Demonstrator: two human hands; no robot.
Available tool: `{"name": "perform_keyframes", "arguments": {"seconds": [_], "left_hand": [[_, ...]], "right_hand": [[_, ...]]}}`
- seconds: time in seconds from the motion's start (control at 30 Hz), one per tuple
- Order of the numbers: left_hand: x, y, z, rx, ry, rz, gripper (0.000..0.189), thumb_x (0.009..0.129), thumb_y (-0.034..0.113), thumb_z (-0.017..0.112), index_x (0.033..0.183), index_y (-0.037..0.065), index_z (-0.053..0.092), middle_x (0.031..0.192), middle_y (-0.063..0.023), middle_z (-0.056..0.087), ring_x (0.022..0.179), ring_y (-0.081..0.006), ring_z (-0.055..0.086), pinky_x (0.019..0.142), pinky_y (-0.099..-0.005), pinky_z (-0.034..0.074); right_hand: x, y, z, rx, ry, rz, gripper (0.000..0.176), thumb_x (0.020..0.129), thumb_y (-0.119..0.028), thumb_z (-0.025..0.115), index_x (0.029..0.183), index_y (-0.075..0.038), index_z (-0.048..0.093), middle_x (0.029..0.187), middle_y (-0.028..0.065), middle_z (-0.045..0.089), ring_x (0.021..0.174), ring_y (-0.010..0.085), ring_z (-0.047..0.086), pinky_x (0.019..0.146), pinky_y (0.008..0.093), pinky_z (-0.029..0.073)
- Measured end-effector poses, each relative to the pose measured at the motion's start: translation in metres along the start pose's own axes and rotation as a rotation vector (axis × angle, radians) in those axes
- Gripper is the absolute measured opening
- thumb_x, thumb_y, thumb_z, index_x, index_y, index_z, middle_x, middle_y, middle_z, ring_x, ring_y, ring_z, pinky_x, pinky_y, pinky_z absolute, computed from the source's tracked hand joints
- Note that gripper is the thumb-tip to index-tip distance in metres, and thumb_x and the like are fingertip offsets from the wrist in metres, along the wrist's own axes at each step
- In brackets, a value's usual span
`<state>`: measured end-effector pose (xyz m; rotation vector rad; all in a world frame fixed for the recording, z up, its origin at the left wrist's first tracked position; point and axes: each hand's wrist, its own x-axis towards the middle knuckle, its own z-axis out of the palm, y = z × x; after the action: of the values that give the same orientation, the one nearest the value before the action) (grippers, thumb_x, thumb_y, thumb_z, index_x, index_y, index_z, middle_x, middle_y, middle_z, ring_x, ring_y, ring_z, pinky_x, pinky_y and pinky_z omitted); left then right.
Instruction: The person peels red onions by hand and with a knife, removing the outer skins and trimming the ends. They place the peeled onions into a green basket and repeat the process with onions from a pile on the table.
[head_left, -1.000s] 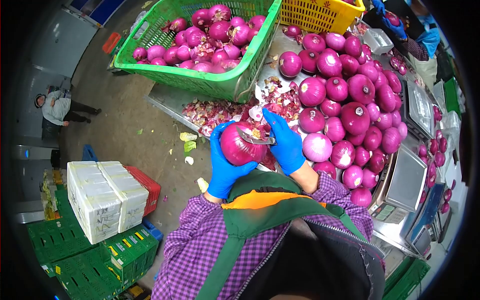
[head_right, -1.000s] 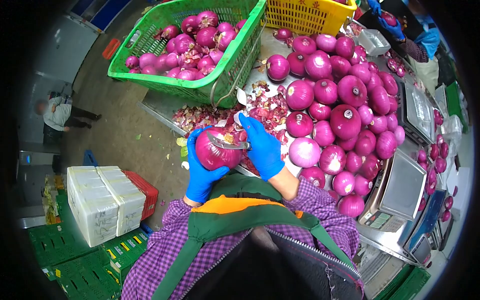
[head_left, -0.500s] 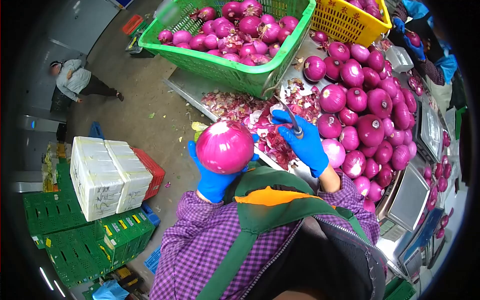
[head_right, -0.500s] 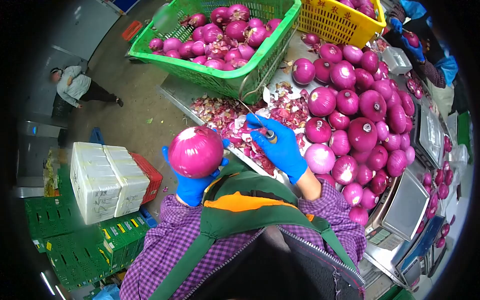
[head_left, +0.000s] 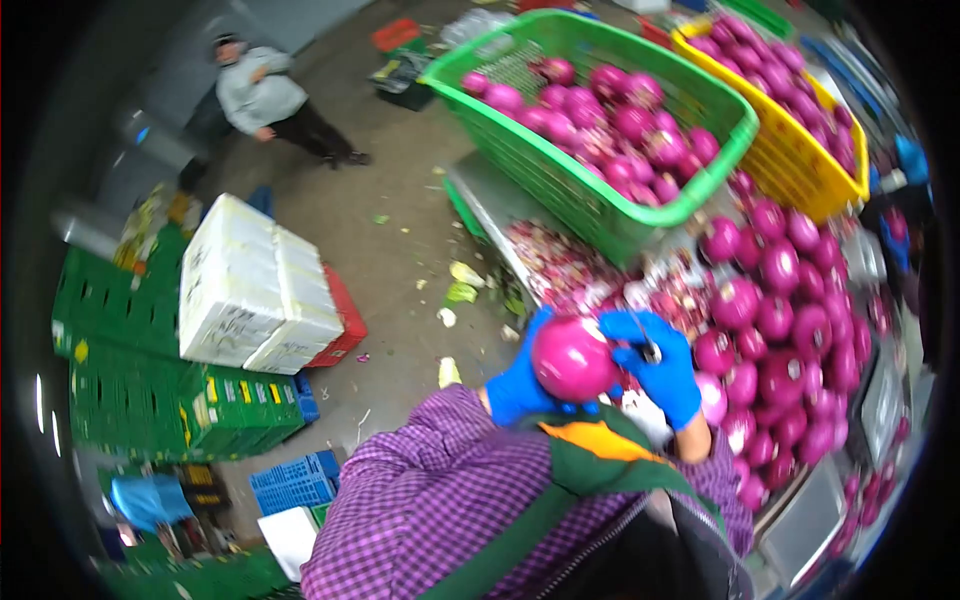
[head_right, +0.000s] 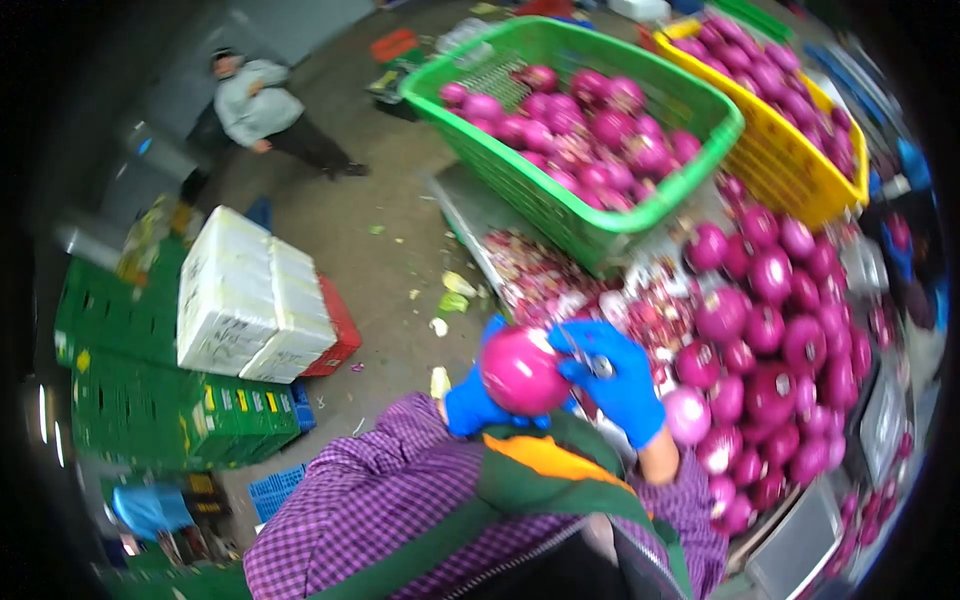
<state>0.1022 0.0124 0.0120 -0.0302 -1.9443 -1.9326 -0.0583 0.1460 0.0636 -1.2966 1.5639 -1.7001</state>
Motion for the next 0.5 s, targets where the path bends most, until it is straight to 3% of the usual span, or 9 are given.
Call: {"name": "perform_keyframes", "arguments": {"seconds": [0.1,0.2,0.23,0.27,0.33,0.37,0.4,0.47,0.5], "left_hand": [[0.005,0.016,0.006,-0.279,-0.039,-0.134,0.057,0.092,0.046,0.05,0.14,0.022,0.031,0.134,-0.0161,0.047,0.111,-0.0341,0.057,0.083,-0.053,0.052],[0.001,0.03,0.014,-0.418,-0.011,-0.413,0.068,0.085,0.062,0.049,0.137,0.02,0.038,0.132,-0.0119,0.05,0.118,-0.0312,0.052,0.096,-0.0555,0.042],[0.015,0.05,0.006,-0.832,-0.09,-0.719,0.111,0.066,0.005,0.082,0.145,0.024,0.007,0.125,-0.0115,0.053,0.122,-0.0248,0.048,0.1,-0.0496,0.041],[0.013,0.037,0.006,-0.829,-0.085,-0.708,0.111,0.066,0.005,0.082,0.145,0.024,0.007,0.125,-0.0115,0.053,0.122,-0.0248,0.048,0.1,-0.0496,0.041],[0.005,-0.001,0.005,-0.276,-0.308,-0.119,0.094,0.073,0.011,0.078,0.144,0.023,0.016,0.13,-0.0059,0.051,0.125,-0.0199,0.045,0.11,-0.0516,0.026],[0.004,0.001,0.006,-0.812,-0.313,-0.576,0.083,0.076,0.022,0.076,0.142,0.021,0.026,0.135,-0.0019,0.048,0.128,-0.0163,0.04,0.115,-0.0471,0.012],[0.004,-0.03,0.003,-1.698,-0.33,-0.75,0.066,0.085,0.032,0.066,0.14,0.02,0.032,0.138,-0.0018,0.045,0.132,-0.0163,0.035,0.116,-0.0441,0.01],[0.004,-0.031,0.025,-1.21,0.097,-0.964,0.074,0.084,0.07,0.041,0.123,0.009,0.053,0.119,-0.0159,0.06,0.109,-0.0306,0.058,0.1,-0.0487,0.041],[0.0,-0.034,0.023,-1.203,0.1,-0.951,0.074,0.084,0.07,0.041,0.123,0.009,0.053,0.119,-0.0159,0.06,0.109,-0.0306,0.058,0.1,-0.0487,0.041]], "right_hand": [[-0.007,-0.004,0.004,-0.232,0.052,-0.092,0.033,0.075,0.003,0.069,0.106,-0.007,0.068,0.104,0.012,0.066,0.095,0.0247,0.065,0.083,0.0328,0.052],[-0.017,-0.002,0.007,-0.335,0.112,-0.13,0.026,0.078,0.003,0.065,0.101,-0.006,0.067,0.098,0.0121,0.067,0.089,0.0232,0.067,0.076,0.0314,0.053],[-0.016,-0.005,0.008,-0.434,0.127,-0.183,0.024,0.078,0.004,0.064,0.099,-0.006,0.066,0.093,0.0122,0.067,0.083,0.0224,0.067,0.07,0.0314,0.052],[-0.018,-0.002,0.008,-0.434,0.12,-0.192,0.024,0.078,0.004,0.064,0.099,-0.006,0.066,0.093,0.0122,0.067,0.083,0.0224,0.067,0.07,0.0314,0.052],[-0.022,0.009,0.008,-0.387,0.237,-0.071,0.024,0.078,0.004,0.063,0.099,-0.006,0.065,0.088,0.0118,0.066,0.077,0.0225,0.066,0.066,0.0304,0.051],[-0.018,0.015,0.005,-0.443,0.315,-0.06,0.024,0.079,0.005,0.061,0.099,-0.007,0.065,0.085,0.0116,0.064,0.076,0.0213,0.065,0.065,0.0289,0.049],[-0.019,0.029,-0.005,-0.469,0.348,0.031,0.025,0.08,0.006,0.059,0.102,-0.006,0.063,0.091,0.0097,0.065,0.085,0.019,0.064,0.073,0.0285,0.049],[-0.019,0.05,-0.018,-0.11,0.476,0.101,0.023,0.087,0.002,0.056,0.109,0.0,0.061,0.103,0.0101,0.064,0.093,0.0186,0.06,0.083,0.0295,0.048],[-0.02,0.042,-0.027,-0.108,0.455,0.181,0.029,0.087,-0.001,0.057,0.116,0.001,0.058,0.109,0.0099,0.063,0.101,0.0194,0.058,0.088,0.0295,0.046]]}}
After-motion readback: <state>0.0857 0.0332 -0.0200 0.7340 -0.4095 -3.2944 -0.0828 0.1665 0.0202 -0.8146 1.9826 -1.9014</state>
